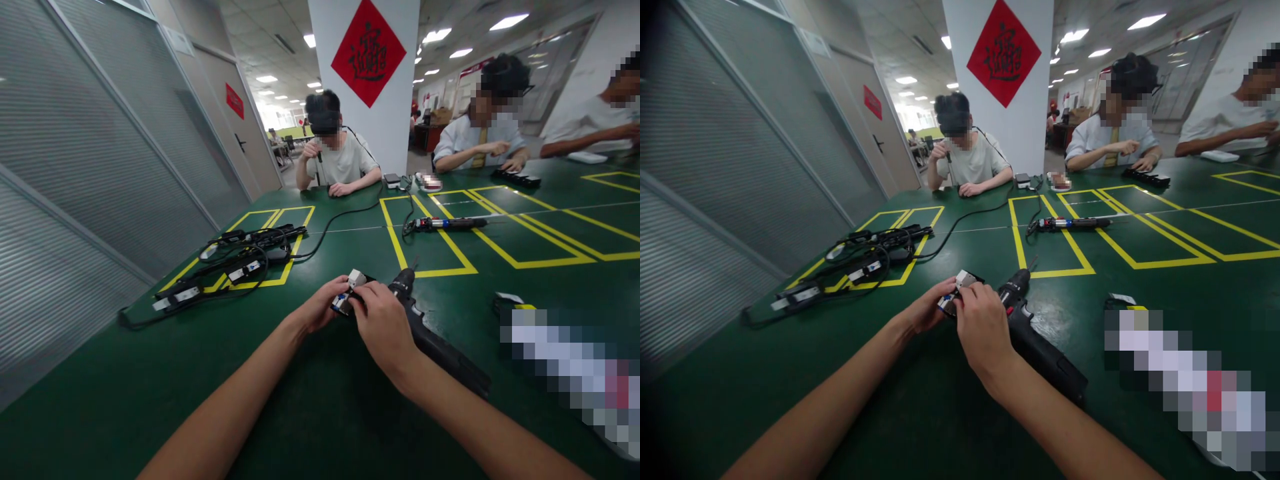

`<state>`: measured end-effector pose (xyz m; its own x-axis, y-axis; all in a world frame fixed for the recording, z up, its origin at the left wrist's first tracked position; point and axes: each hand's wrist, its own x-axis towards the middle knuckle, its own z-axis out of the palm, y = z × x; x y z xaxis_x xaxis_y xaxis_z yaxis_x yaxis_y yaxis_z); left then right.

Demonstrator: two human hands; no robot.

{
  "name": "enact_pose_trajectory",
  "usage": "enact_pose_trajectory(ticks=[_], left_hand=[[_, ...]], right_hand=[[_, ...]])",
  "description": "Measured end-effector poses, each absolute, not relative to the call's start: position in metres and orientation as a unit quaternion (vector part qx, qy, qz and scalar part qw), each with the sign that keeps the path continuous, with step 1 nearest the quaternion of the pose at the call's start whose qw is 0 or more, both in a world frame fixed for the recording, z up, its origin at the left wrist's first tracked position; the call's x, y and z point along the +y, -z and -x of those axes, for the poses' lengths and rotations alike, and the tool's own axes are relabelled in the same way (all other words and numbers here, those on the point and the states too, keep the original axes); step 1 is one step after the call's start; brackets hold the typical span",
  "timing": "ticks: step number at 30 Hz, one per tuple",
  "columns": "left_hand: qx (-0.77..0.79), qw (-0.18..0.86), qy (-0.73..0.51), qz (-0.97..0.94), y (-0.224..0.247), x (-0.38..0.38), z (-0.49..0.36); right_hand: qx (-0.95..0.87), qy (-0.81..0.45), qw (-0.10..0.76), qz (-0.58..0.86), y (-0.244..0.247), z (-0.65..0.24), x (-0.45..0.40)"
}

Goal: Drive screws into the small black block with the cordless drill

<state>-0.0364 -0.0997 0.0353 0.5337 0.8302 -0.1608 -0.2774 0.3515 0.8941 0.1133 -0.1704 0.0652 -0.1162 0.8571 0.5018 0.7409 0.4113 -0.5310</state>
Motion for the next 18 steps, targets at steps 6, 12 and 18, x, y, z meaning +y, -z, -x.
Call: enact_pose_trajectory(ticks=[6, 12, 18], left_hand=[[0.344, 0.749, -0.359, -0.438, -0.036, -0.12, 0.056], [0.348, 0.775, -0.356, -0.389, -0.032, -0.119, 0.053], [0.341, 0.789, -0.358, -0.364, -0.029, -0.12, 0.049]], right_hand=[[-0.787, -0.031, 0.355, 0.504, -0.054, -0.102, -0.178], [-0.796, 0.003, 0.335, 0.505, -0.047, -0.102, -0.174], [-0.791, 0.001, 0.329, 0.516, -0.041, -0.102, -0.17]])
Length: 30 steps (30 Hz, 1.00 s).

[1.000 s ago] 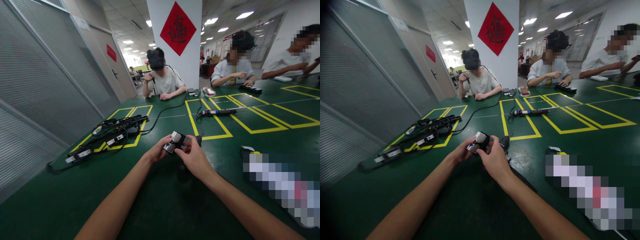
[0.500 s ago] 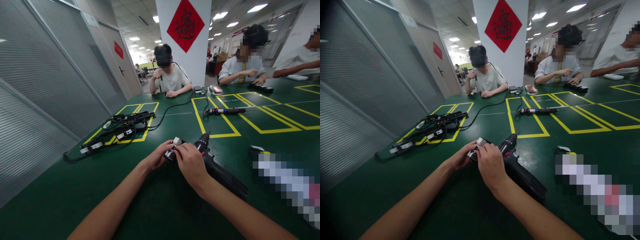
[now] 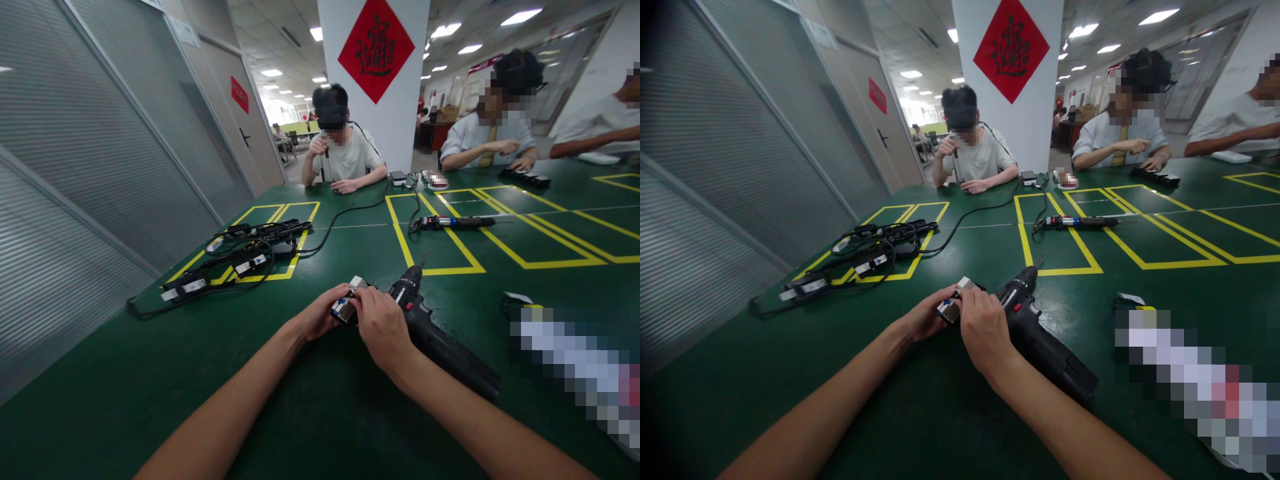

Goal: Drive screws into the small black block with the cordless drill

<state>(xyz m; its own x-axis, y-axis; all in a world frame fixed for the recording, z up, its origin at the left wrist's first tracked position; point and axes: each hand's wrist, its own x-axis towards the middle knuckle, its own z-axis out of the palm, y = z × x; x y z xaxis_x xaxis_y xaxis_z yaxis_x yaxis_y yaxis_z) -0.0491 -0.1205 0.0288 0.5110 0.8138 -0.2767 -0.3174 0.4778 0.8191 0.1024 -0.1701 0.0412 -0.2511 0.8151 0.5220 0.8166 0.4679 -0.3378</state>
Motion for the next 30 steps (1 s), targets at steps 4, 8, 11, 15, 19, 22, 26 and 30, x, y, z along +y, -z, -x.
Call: enact_pose_trajectory(ticks=[4, 8, 11, 15, 19, 22, 26, 30], left_hand=[[0.345, 0.789, -0.357, -0.362, -0.028, -0.12, 0.049], [0.352, 0.757, -0.369, -0.409, -0.026, -0.117, 0.048], [0.364, 0.714, -0.391, -0.453, -0.026, -0.116, 0.046], [0.365, 0.674, -0.417, -0.489, -0.03, -0.119, 0.043], [0.351, 0.658, -0.426, -0.513, -0.034, -0.12, 0.04], [0.367, 0.637, -0.407, -0.543, -0.038, -0.117, 0.038], [0.39, 0.587, -0.36, -0.612, -0.047, -0.099, 0.034], [0.402, 0.527, -0.297, -0.688, -0.051, -0.063, 0.031]], right_hand=[[-0.779, -0.031, 0.35, 0.52, -0.041, -0.102, -0.171], [-0.75, -0.091, 0.397, 0.521, -0.041, -0.102, -0.174], [-0.707, -0.141, 0.448, 0.528, -0.043, -0.102, -0.176], [-0.656, -0.201, 0.497, 0.532, -0.049, -0.103, -0.173], [-0.639, -0.253, 0.505, 0.522, -0.054, -0.106, -0.165], [-0.635, -0.275, 0.494, 0.526, -0.056, -0.112, -0.16], [-0.646, -0.277, 0.457, 0.545, -0.062, -0.134, -0.16], [-0.665, -0.232, 0.408, 0.581, -0.071, -0.168, -0.167]])
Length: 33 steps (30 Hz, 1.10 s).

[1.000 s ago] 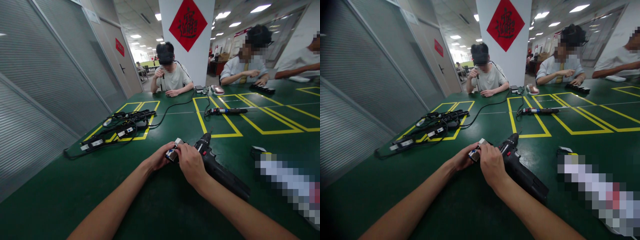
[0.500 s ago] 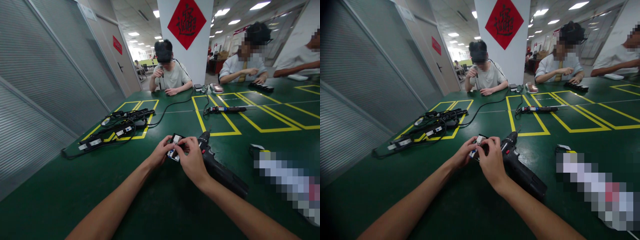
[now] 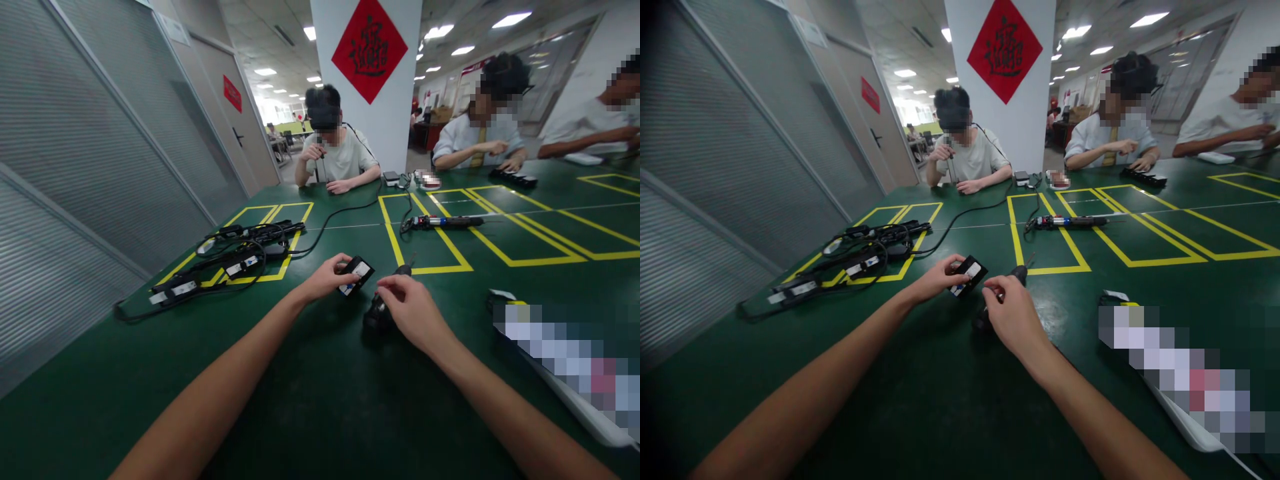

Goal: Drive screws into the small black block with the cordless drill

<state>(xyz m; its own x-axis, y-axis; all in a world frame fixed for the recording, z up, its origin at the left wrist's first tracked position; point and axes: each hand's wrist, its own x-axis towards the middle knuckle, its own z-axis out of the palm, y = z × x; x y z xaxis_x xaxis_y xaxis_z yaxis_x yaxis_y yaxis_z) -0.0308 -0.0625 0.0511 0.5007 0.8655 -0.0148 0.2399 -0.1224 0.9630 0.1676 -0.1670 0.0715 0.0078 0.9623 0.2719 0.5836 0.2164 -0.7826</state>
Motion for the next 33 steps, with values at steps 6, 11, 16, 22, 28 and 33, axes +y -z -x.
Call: enact_pose_trajectory(ticks=[6, 11, 16, 22, 28, 33], left_hand=[[0.373, 0.459, -0.232, -0.772, -0.041, -0.022, 0.017], [0.351, 0.398, -0.187, -0.826, -0.047, -0.013, -0.002], [0.317, 0.353, -0.185, -0.86, -0.051, -0.005, -0.004], [0.383, 0.336, -0.234, -0.828, -0.026, -0.011, 0.002], [0.435, 0.367, -0.309, -0.762, -0.003, -0.026, -0.003], [0.447, 0.335, -0.335, -0.759, -0.006, -0.037, -0.005]], right_hand=[[-0.705, -0.119, 0.312, 0.626, -0.06, -0.194, -0.191], [-0.734, -0.071, 0.205, 0.643, -0.044, -0.189, -0.198], [-0.738, -0.04, 0.13, 0.662, -0.046, -0.182, -0.196], [-0.71, -0.012, 0.09, 0.698, -0.05, -0.164, -0.199], [-0.705, -0.061, 0.097, 0.7, -0.051, -0.173, -0.191], [-0.705, -0.121, 0.14, 0.685, -0.061, -0.2, -0.188]])
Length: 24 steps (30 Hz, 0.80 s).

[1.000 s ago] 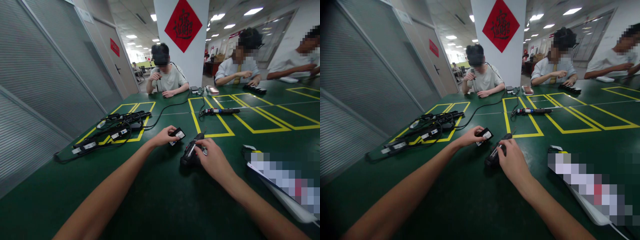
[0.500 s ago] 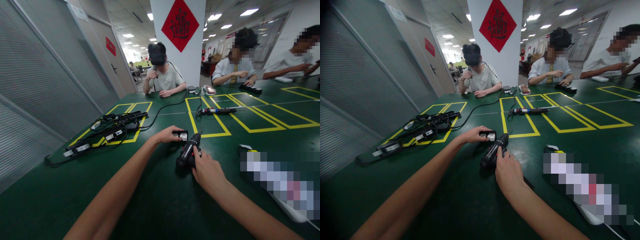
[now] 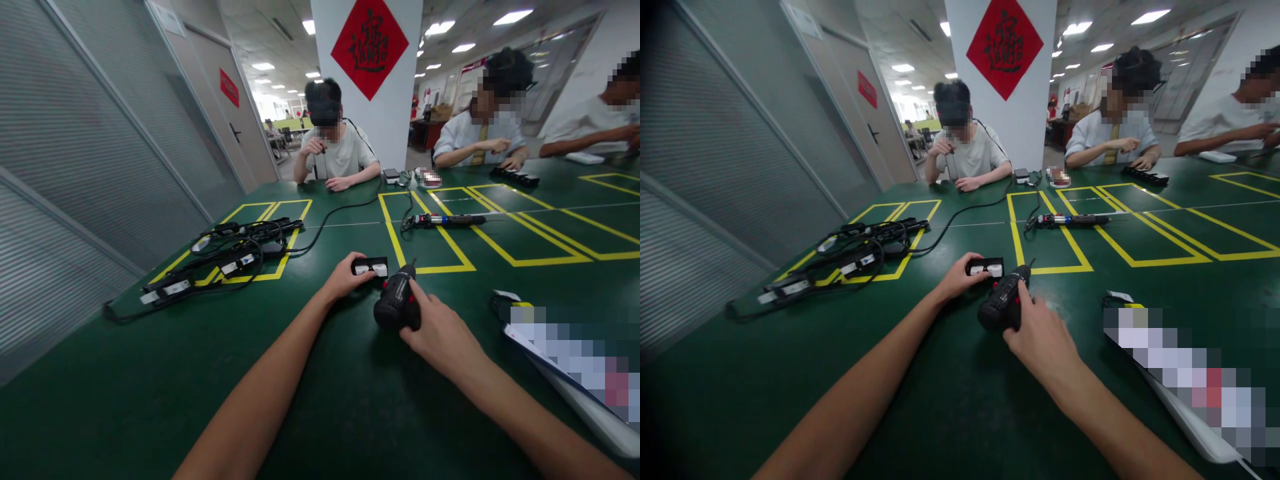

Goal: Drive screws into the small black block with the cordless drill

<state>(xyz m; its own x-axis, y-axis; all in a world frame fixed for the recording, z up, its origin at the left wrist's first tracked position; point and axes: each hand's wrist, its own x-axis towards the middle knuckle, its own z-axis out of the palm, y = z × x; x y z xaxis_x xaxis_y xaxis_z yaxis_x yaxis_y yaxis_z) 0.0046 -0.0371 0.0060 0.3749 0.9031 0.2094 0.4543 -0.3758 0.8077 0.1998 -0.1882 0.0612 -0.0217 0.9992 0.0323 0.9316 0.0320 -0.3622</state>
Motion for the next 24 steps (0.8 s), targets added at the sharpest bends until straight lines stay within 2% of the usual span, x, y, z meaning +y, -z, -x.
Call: enact_pose_trajectory(ticks=[1, 3, 5, 9, 13, 24], left_hand=[[0.444, 0.327, -0.339, -0.762, -0.007, -0.038, -0.004], [0.431, 0.317, -0.343, -0.772, -0.006, -0.04, -0.004], [0.421, 0.316, -0.342, -0.778, -0.005, -0.041, -0.003], [0.424, 0.312, -0.342, -0.779, -0.004, -0.041, -0.003], [0.424, 0.302, -0.343, -0.782, -0.005, -0.041, -0.003], [0.436, 0.302, -0.357, -0.769, -0.001, -0.032, 0.002]], right_hand=[[-0.704, -0.136, 0.163, 0.678, -0.065, -0.204, -0.19], [-0.67, -0.237, 0.284, 0.644, -0.073, -0.212, -0.195], [-0.607, -0.304, 0.369, 0.635, -0.082, -0.216, -0.2], [-0.545, -0.348, 0.466, 0.604, -0.098, -0.219, -0.206], [-0.532, -0.324, 0.496, 0.605, -0.102, -0.22, -0.205], [-0.527, -0.354, 0.476, 0.608, -0.07, -0.219, -0.213]])
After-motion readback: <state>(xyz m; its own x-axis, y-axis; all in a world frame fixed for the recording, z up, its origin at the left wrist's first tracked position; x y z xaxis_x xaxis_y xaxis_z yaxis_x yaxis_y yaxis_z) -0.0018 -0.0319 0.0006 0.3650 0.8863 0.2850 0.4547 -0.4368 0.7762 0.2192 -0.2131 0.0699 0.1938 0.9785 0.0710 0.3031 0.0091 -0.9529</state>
